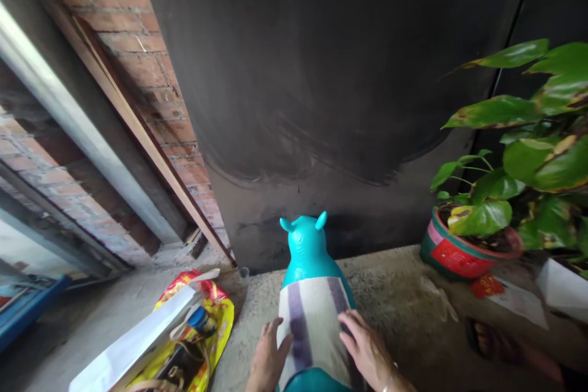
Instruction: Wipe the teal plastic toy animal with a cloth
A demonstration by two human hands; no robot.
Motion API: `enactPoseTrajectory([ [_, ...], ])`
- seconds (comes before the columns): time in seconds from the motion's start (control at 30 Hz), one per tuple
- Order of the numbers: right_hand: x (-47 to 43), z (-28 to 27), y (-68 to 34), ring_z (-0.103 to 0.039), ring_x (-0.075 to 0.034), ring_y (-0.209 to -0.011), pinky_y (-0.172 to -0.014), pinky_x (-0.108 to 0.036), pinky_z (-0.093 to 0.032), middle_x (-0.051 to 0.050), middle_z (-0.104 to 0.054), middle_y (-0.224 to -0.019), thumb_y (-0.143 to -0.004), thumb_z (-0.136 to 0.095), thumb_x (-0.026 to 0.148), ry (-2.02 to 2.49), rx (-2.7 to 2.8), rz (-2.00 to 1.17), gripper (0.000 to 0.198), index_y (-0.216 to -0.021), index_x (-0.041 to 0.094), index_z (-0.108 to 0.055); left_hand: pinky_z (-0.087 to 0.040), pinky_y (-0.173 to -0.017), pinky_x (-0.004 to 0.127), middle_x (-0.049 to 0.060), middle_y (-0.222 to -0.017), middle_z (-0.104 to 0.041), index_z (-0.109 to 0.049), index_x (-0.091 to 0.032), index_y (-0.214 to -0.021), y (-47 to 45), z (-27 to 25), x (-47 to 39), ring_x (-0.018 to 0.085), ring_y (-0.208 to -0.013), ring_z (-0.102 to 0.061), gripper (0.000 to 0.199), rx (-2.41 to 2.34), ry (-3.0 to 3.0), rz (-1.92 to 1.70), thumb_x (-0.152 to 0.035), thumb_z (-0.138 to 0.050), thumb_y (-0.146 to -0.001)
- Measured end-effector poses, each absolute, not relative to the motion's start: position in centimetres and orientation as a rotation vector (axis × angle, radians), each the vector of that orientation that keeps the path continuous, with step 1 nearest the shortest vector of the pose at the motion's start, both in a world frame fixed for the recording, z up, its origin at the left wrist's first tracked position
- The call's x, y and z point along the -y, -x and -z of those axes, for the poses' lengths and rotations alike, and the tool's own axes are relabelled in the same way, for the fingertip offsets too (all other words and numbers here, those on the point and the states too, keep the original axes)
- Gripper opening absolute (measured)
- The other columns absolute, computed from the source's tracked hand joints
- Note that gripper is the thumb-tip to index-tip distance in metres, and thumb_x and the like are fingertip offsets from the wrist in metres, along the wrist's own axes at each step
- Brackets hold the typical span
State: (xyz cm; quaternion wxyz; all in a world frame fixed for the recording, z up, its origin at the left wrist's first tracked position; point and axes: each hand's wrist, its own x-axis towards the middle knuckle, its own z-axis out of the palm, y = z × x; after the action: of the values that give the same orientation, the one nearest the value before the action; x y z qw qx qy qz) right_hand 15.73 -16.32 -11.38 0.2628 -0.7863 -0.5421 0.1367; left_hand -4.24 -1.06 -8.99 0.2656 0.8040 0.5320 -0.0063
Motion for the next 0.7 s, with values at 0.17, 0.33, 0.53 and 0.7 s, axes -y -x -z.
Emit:
enactPoseTrajectory([
  [0.17,9.9,14.7,-14.5,-0.022,-0.031,-0.141,-0.111,-0.053,-0.033,-0.005,-0.027,-0.153,-0.090,-0.044,0.041,2.286,1.412,-0.211,0.054,-0.142,0.029,-0.037,-0.030,-0.114,0.043,0.011,-0.156,-0.026,-0.027,-0.013,-0.146,-0.1,14.7,1.7,0.025,-0.144,-0.021,0.067,-1.535,-2.072,0.015,-0.041,-0.040,-0.087],
  [0.33,7.0,17.9,-14.0,-0.014,-0.032,-0.143,-0.112,-0.060,-0.026,0.000,-0.015,-0.155,-0.089,-0.044,0.039,2.400,1.436,-0.129,0.056,-0.143,0.038,-0.028,-0.030,-0.109,0.060,0.007,-0.160,-0.007,-0.012,-0.020,-0.149,-2.5,16.6,0.4,0.030,-0.146,-0.012,0.071,-1.609,-2.065,0.169,-0.049,-0.034,-0.088],
  [0.53,3.8,16.1,-15.9,-0.004,-0.028,-0.144,-0.114,-0.057,-0.022,0.002,-0.007,-0.156,-0.091,-0.036,0.036,2.394,1.452,-0.066,0.058,-0.145,0.036,-0.016,-0.027,-0.111,0.059,0.004,-0.160,0.000,-0.001,-0.020,-0.149,-4.3,14.2,-2.3,0.025,-0.148,-0.003,0.070,-1.612,-2.037,0.162,-0.048,-0.029,-0.090],
  [0.7,4.7,16.6,-14.5,-0.018,-0.030,-0.142,-0.109,-0.057,-0.031,-0.001,-0.018,-0.154,-0.089,-0.039,0.038,2.485,1.350,-0.019,0.055,-0.143,0.034,-0.028,-0.029,-0.110,0.059,0.004,-0.160,-0.002,-0.004,-0.022,-0.148,-3.8,14.1,-0.9,0.025,-0.147,-0.006,0.066,-1.623,-2.034,0.128,-0.045,-0.027,-0.091],
])
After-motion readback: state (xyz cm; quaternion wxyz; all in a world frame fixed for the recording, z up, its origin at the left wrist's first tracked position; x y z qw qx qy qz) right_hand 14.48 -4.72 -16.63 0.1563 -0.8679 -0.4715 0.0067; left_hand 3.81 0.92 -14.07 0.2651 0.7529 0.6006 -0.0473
